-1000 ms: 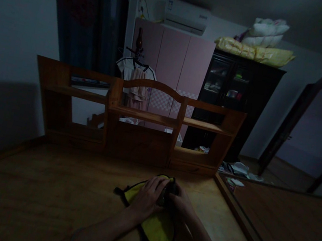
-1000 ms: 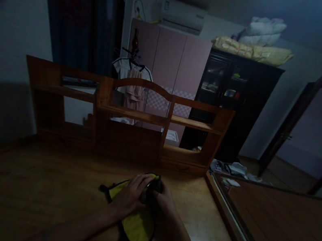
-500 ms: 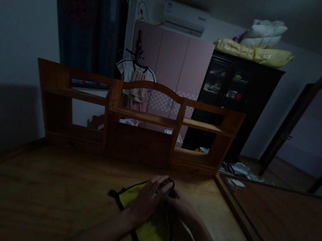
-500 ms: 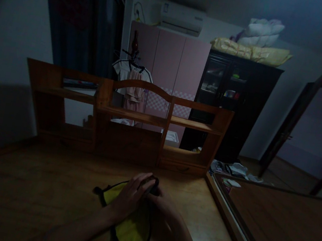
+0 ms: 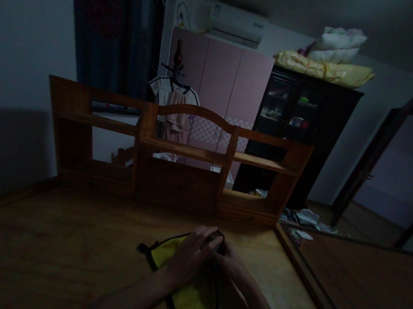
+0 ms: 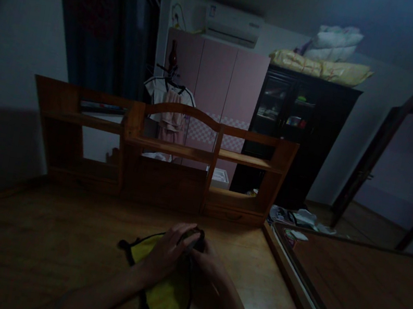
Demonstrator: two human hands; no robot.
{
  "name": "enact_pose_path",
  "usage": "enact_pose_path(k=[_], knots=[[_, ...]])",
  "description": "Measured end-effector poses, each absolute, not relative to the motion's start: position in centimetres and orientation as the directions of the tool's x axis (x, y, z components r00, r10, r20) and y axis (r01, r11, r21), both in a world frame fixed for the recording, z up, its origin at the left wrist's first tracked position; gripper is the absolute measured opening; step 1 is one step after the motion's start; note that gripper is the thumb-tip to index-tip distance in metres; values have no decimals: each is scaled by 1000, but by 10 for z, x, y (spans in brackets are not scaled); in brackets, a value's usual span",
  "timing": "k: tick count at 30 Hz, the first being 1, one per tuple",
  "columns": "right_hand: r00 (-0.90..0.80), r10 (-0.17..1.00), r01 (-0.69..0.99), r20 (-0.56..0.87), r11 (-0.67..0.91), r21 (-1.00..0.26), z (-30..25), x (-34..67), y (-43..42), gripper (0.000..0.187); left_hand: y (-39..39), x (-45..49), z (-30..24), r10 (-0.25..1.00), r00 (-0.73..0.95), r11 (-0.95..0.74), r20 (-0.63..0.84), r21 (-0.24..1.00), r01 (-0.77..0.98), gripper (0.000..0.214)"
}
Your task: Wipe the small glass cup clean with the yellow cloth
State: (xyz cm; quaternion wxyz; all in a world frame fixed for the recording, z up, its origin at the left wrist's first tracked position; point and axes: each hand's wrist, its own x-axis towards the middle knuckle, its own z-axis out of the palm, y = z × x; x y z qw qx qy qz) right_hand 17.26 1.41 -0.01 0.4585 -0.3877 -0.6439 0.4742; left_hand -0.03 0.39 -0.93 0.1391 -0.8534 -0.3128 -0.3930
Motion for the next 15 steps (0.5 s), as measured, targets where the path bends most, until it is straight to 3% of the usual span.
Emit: enact_pose_path(k=[3, 7, 11, 15], knots=[[-257, 913, 122, 316, 355, -927, -3, 172, 14, 32, 4, 0, -10, 449, 499, -768, 741, 35, 639, 68], [-190, 889, 327, 417, 458, -827, -11, 174, 17, 27, 3, -1, -5, 500, 476, -773, 724, 124, 623, 70], [-136, 896, 516, 422, 428, -742, -16, 181, 19, 23, -1, -2, 3, 567, 446, -764, 693, 240, 599, 75], [-103, 898, 532, 428, 414, -739, -10, 182, 17, 25, -2, -2, 5, 598, 427, -751, 679, 289, 593, 74]])
